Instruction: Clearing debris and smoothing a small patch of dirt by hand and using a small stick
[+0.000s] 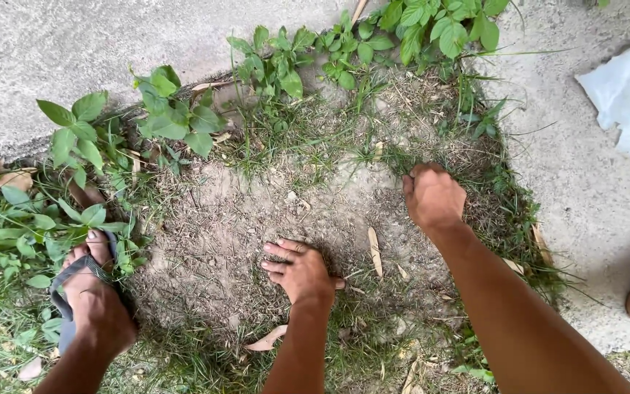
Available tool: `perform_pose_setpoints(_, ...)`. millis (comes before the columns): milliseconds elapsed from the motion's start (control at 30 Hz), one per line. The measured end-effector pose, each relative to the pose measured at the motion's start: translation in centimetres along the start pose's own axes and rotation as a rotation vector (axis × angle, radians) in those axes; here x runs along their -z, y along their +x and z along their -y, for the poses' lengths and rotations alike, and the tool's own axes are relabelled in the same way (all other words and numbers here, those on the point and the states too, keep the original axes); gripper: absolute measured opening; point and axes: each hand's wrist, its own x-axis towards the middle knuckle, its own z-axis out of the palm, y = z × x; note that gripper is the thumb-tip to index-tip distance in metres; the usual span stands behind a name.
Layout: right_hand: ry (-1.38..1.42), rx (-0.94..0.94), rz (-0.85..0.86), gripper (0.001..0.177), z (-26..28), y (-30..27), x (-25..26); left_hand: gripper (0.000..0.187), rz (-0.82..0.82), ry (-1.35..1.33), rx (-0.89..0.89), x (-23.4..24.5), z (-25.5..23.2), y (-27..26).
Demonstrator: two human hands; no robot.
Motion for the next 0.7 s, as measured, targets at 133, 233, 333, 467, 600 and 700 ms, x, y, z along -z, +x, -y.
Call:
perform_pose_setpoints(133,-0.015,0.053,0.038,0.031,0.3,0.3,0.0,0.145,-0.009,0.009,-0.009,0.0,0.1,-0.1)
perform_pose_setpoints(233,-0.069,0.031,0.069,0.029,-0.5,1.1,-1.5,0.145,-0.007,0.021,-0.019,-0.3,0.2,0.0)
perform_pose_setpoints(333,-0.129,0.087,0.119,0.033,-2.7,2.9,-5.0,0.146,-0.016,0.04,-0.016,-0.3,0.1,0.0)
perform_pose_setpoints(467,-0.177,0.227,0.053,0.037,-3.7,3.4,-6.1,0.146,-0.002,0.038,-0.016,-0.2,0.2,-0.1)
perform_pose_setpoints(600,0.065,0.208,0.079,0.034,-2.7,1.7,-3.4,0.144,-0.029,0.035,-0.018,-0.4,0.2,0.2)
perform_pose_setpoints(700,0.256,0.113,0.072,0.024,-1.8,1.0,-2.2,0.144,0.004,-0.002,-0.009,-0.1,0.2,0.0)
